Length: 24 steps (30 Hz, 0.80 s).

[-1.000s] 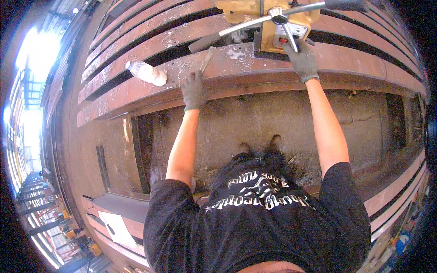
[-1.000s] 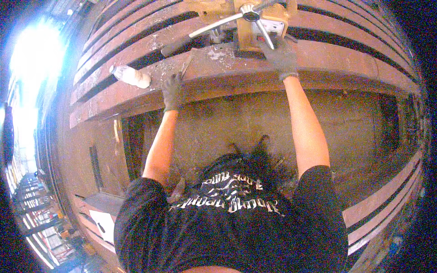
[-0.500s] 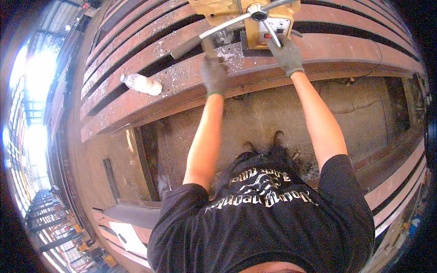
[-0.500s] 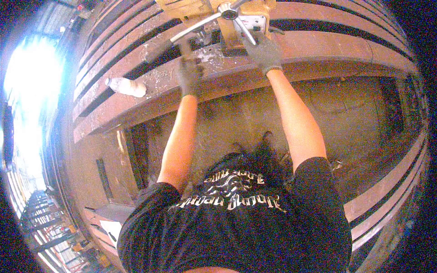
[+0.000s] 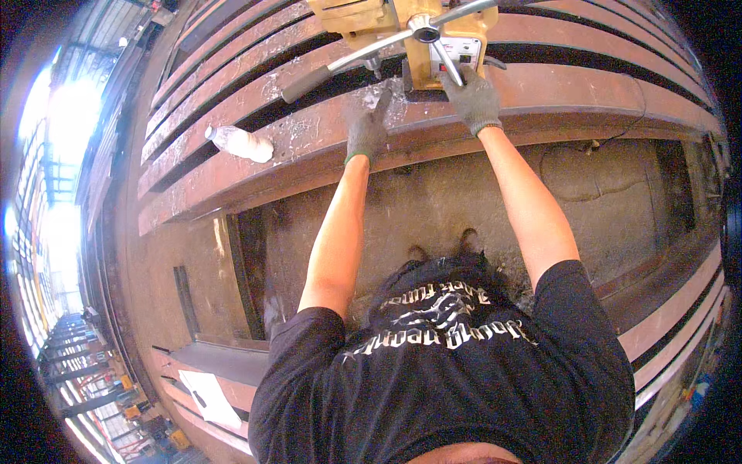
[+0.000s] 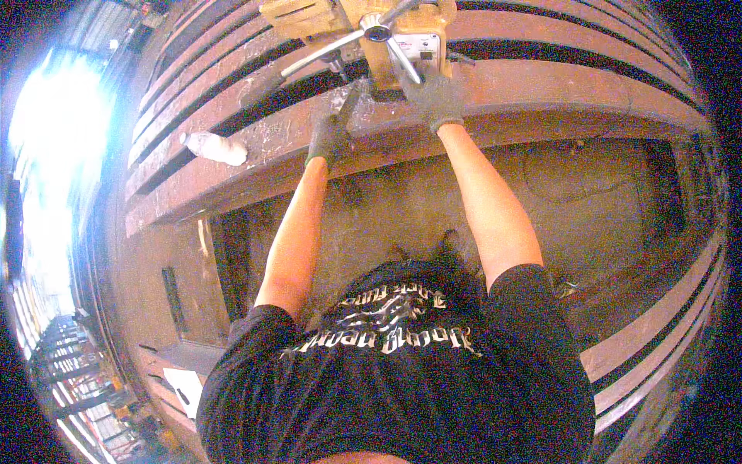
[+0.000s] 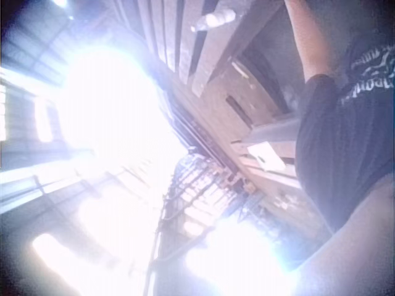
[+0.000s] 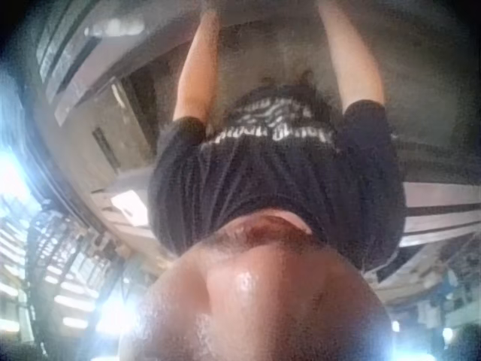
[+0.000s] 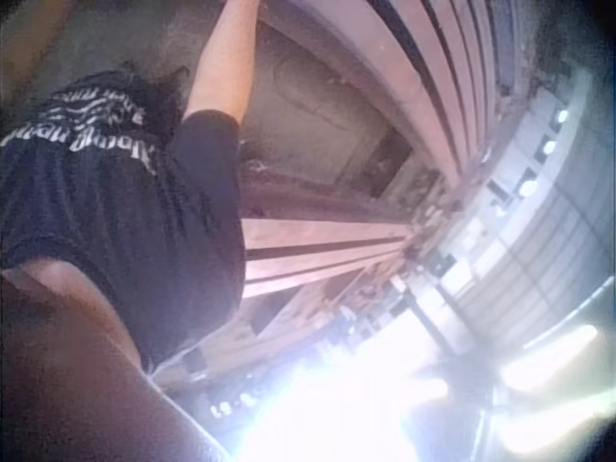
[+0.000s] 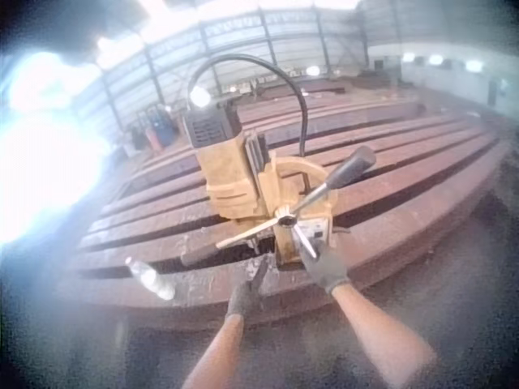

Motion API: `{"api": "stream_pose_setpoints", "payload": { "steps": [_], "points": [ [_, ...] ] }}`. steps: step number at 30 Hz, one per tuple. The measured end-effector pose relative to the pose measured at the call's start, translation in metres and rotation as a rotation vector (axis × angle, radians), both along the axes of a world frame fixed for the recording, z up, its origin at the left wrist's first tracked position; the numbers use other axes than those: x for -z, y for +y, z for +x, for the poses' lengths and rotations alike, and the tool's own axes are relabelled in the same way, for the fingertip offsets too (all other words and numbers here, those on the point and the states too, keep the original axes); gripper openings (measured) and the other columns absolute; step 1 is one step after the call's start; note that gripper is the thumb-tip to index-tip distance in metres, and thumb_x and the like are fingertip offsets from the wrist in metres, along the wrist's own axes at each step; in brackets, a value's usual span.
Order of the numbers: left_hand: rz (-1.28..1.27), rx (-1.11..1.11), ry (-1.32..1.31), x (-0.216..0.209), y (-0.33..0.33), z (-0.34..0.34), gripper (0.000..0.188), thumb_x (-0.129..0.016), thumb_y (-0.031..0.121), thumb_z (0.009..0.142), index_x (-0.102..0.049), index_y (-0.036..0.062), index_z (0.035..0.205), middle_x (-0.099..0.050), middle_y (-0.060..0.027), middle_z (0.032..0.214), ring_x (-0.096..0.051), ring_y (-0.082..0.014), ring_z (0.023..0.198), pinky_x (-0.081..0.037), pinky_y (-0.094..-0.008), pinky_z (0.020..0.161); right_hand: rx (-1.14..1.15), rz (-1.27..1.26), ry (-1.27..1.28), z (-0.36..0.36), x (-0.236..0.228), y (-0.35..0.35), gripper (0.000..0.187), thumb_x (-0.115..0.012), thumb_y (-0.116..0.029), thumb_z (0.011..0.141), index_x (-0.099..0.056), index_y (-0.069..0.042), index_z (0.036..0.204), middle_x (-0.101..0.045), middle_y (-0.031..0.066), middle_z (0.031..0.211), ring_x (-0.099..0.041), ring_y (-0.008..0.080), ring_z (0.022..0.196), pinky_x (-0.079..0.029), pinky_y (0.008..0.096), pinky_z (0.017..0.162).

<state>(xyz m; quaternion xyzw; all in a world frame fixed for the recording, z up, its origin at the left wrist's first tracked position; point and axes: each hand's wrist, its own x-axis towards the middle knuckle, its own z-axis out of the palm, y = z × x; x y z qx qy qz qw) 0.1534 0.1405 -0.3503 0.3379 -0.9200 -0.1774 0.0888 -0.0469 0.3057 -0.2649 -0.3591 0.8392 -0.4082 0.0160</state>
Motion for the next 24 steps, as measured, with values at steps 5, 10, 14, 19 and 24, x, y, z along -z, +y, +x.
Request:
{"api": "stream_pose_setpoints", "payload": {
  "steps": [5,10,14,19,24],
  "points": [
    [0.041,-0.514,-0.023,0.024,-0.054,0.044,0.057,-0.053,0.012,0.097,-0.042,0.0204,0.153,-0.071,-0.0292,0.107,-0.071,-0.0467,0.097,-0.057,-0.0562,0.082,-0.002,0.045,-0.056,-0.002,0.002,-0.006,0.057,-0.066,-0.062,0.090,-0.074,-0.014,0.120,-0.076,0.0200,0.102,-0.073,0.0389,0.098,-0.057,0.0480,0.080],
    [-0.082,-0.824,0.126,0.019,-0.074,0.071,0.028,-0.051,0.020,0.100,-0.055,-0.0014,0.118,-0.071,-0.0313,0.102,-0.072,-0.0482,0.093,-0.058,-0.0581,0.076,0.035,0.066,-0.013,-0.010,0.022,-0.010,0.052,-0.067,-0.057,0.092,-0.073,-0.015,0.121,-0.076,0.0199,0.102,-0.073,0.0389,0.099,-0.057,0.0475,0.082],
    [-0.214,-0.549,0.191,0.026,0.028,0.061,0.025,-0.050,0.027,0.102,-0.052,0.0058,0.114,-0.070,-0.0309,0.089,-0.069,-0.0519,0.083,-0.054,-0.0636,0.070,0.006,-0.058,0.006,-0.012,0.028,-0.008,0.049,-0.067,-0.056,0.092,-0.073,-0.014,0.119,-0.076,0.0205,0.099,-0.073,0.0402,0.097,-0.057,0.0489,0.082],
    [0.216,-0.598,0.199,0.056,0.153,0.025,0.026,-0.052,0.027,0.100,-0.048,0.0088,0.118,-0.069,-0.0305,0.084,-0.069,-0.0528,0.082,-0.053,-0.0652,0.070,0.021,0.010,0.003,-0.015,0.034,-0.010,0.054,-0.060,-0.061,0.093,-0.071,-0.017,0.122,-0.076,0.0187,0.103,-0.073,0.0432,0.095,-0.057,0.0550,0.082],
    [-0.228,-0.355,0.242,0.088,0.124,0.039,0.031,-0.056,0.021,0.096,-0.051,0.0026,0.122,-0.071,-0.0303,0.095,-0.070,-0.0494,0.090,-0.054,-0.0620,0.074,-0.008,0.028,-0.019,0.001,0.020,-0.012,0.053,-0.060,-0.060,0.093,-0.069,-0.018,0.124,-0.076,0.0196,0.104,-0.073,0.0436,0.095,-0.057,0.0552,0.081]
  ]
}}
